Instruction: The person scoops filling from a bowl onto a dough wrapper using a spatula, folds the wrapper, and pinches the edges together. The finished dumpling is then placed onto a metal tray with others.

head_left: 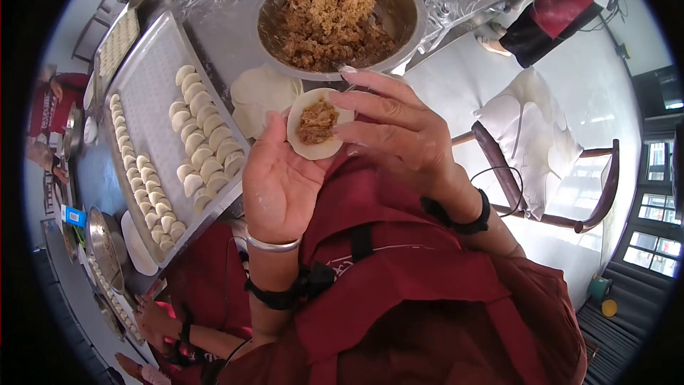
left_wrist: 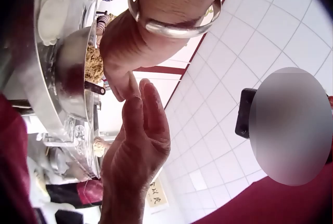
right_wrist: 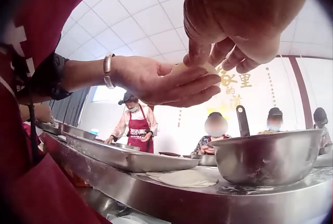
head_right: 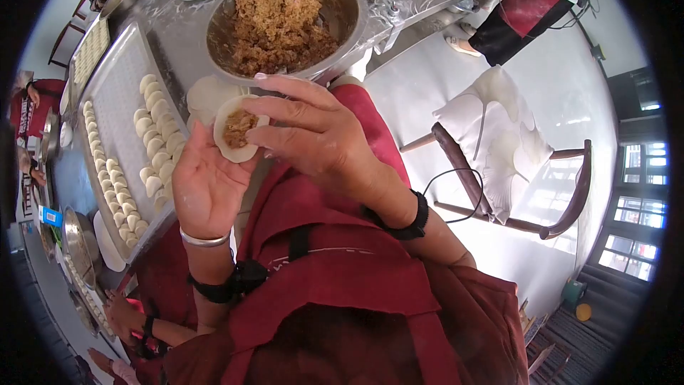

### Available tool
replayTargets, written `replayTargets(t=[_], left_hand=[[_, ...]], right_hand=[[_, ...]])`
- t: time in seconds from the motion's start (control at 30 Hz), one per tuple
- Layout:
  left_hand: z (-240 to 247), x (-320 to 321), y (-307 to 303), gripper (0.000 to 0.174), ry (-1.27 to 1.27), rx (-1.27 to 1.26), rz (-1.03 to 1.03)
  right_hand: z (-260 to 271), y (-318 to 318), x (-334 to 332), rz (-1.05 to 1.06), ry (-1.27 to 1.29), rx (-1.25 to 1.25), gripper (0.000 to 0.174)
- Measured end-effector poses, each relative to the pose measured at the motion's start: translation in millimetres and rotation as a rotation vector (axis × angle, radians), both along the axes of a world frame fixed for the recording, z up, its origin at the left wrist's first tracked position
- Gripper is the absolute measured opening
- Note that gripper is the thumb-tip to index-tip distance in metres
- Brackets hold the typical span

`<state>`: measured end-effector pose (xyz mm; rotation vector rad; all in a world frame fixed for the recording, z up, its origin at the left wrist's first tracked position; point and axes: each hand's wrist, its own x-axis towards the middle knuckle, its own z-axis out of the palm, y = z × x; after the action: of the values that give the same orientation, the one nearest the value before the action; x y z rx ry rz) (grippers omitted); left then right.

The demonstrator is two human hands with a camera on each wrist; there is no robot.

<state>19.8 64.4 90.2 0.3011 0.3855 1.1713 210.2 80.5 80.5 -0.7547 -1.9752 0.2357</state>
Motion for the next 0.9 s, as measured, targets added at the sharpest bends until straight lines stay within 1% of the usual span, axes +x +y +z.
replayTargets(t=[0.13, 0.2, 0.3, 0.4, 0.5, 0.6, 0.63, 0.73, 0.8, 0.9], left_hand=[[-2, 5, -3, 0.042, 0.021, 0.021, -0.009], [-5, 6, -5, 0.042, 0.051, 0.021, 0.005], [-2, 16, -12, 0.041, 0.296, 0.229, -0.018], [2, 21, -15, 0.037, 0.508, 0.264, -0.062], [5, 27, -15, 0.045, 0.472, 0.212, -0.015], [-8, 25, -8, 0.045, 0.500, 0.286, 0.002], [-5, 28, -7, 0.044, 0.508, 0.275, 0.045], [7, 39, -4, 0.044, 0.540, 0.259, 0.151], [11, 41, -3, 0.044, 0.586, 0.254, 0.185], [11, 48, -3, 0.042, 0.632, 0.324, 0.331]], right_hand=[[0, 1, -5, 0.041, 0.008, 0.056, 0.032], [0, 2, -4, 0.046, 0.004, 0.040, 0.025], [-1, 5, -7, 0.007, 0.057, 0.024, 0.018], [3, 7, -8, 0.000, 0.085, -0.006, 0.015], [8, 10, -6, 0.041, 0.116, -0.061, 0.017], [7, 17, -2, 0.092, 0.177, -0.121, 0.019], [7, 19, -2, 0.110, 0.199, -0.137, 0.020], [8, 8, -6, 0.082, 0.619, -0.406, 0.023], [11, -2, -3, 0.027, 0.747, -0.555, 0.025], [11, -16, -3, -0.008, 0.872, -0.747, 0.028]])
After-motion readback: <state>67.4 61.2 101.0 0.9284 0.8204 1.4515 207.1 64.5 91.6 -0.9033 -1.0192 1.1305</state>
